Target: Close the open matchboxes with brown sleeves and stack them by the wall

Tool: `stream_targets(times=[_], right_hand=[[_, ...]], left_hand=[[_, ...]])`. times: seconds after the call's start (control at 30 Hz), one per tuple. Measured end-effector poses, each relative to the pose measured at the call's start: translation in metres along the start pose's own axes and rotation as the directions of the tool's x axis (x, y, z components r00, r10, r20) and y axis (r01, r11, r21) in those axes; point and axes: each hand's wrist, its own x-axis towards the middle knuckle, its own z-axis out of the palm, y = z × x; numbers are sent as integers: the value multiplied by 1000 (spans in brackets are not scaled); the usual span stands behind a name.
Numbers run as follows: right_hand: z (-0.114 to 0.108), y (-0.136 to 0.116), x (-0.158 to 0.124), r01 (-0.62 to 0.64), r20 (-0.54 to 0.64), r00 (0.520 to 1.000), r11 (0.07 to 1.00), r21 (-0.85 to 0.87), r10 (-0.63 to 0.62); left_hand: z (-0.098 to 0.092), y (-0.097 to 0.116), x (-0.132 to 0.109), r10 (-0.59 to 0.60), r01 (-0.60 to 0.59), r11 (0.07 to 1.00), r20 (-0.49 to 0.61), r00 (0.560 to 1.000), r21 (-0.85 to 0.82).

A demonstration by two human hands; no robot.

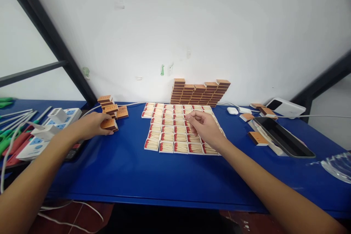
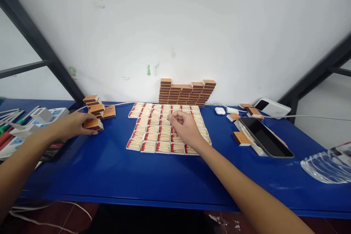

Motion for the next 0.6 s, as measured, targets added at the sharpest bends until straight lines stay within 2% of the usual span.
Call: stream_targets(times=[0.1,0.27,0.37,0.6], right_hand=[[-1,-1,0,5,-2,1000,1000,-10,-5],[-1,-3,-1,0,-2,1000,999,-36,0],[-1,-4,-1,2,0,1000,999,-35,-2],[-1,-7,-2,-4,-6,1000,999,-36,4]], left_hand=[[0,3,-6,-4,4,1000,-1,1000,15],[7,3,-19,40,-38,999,108,993,-19],[9,-1,-24,28,-28,1000,97,995,-11],[-9,13,-30,32,-32,999,119,992,6]])
